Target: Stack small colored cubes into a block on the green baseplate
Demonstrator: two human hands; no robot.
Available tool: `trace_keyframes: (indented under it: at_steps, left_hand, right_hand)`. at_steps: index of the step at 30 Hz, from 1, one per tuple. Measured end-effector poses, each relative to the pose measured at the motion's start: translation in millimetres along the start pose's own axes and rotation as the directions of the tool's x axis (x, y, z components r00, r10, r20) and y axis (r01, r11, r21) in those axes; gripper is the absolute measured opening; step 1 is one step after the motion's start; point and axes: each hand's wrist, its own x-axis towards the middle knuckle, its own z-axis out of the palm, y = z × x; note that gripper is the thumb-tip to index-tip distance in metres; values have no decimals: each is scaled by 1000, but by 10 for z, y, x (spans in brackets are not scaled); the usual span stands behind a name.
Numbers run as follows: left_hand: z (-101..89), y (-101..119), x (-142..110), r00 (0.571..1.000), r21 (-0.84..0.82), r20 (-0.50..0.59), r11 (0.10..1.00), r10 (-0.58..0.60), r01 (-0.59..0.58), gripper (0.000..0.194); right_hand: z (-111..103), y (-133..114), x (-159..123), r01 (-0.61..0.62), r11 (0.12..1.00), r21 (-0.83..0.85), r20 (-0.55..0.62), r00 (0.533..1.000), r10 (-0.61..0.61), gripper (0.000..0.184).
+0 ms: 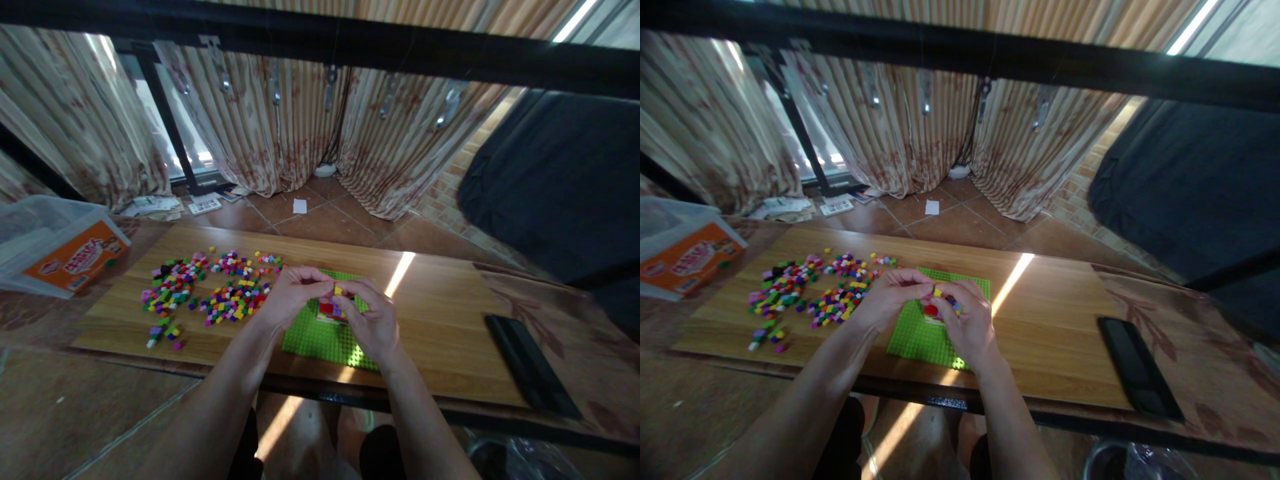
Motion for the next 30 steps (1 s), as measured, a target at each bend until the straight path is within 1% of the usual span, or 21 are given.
trace_keyframes:
  at_steps: [1, 3, 5, 8, 10, 12, 14, 17, 21, 24, 27, 30]
  left_hand:
    - [-10, 6, 0, 1000, -12, -1, 1000, -8, 8, 15]
    - [-31, 11, 11, 999, -53, -30, 998, -29, 27, 16]
    - [-54, 6, 29, 994, -88, -96, 995, -45, 36, 17]
    - [-86, -16, 56, 980, -94, -191, 995, -57, 40, 16]
    - [-100, -35, 66, 972, -80, -230, 996, -58, 40, 16]
    - [-104, -53, 69, 968, -48, -248, 998, -47, 37, 16]
    - [-99, -64, 68, 967, -2, -251, 999, -34, 35, 16]
    - [-89, -71, 69, 971, 41, -237, 999, -24, 34, 17]
    - [-92, -80, 83, 971, 78, -238, 997, -9, 28, 17]
    - [-98, -89, 93, 971, 101, -240, 995, 5, 20, 17]
    - [-89, -90, 94, 971, 107, -238, 994, 9, 17, 17]
    - [-72, -86, 89, 971, 113, -239, 993, 4, 24, 17]
  right_hand:
    - [-10, 16, -6, -10, 999, 34, 2, 1000, 10, 11]
    - [-26, 59, -16, -39, 995, 93, -32, 999, 42, 12]
    - [-43, 110, -20, -88, 983, 163, -116, 987, 108, 15]
    - [-85, 182, -10, -165, 933, 319, -254, 934, 252, 18]
    - [-124, 211, 0, -195, 891, 410, -275, 905, 325, 17]
    - [-163, 227, 2, -223, 866, 448, -232, 906, 353, 15]
    - [-195, 239, -8, -250, 862, 440, -176, 918, 356, 15]
    - [-228, 267, -37, -266, 888, 376, -115, 937, 329, 16]
    - [-253, 299, -71, -234, 950, 205, -55, 967, 250, 16]
    - [-251, 292, -85, -193, 976, 96, -19, 980, 196, 17]
    - [-223, 284, -95, -162, 983, 81, 7, 987, 162, 16]
    - [-187, 309, -105, -169, 981, 96, -5, 985, 170, 15]
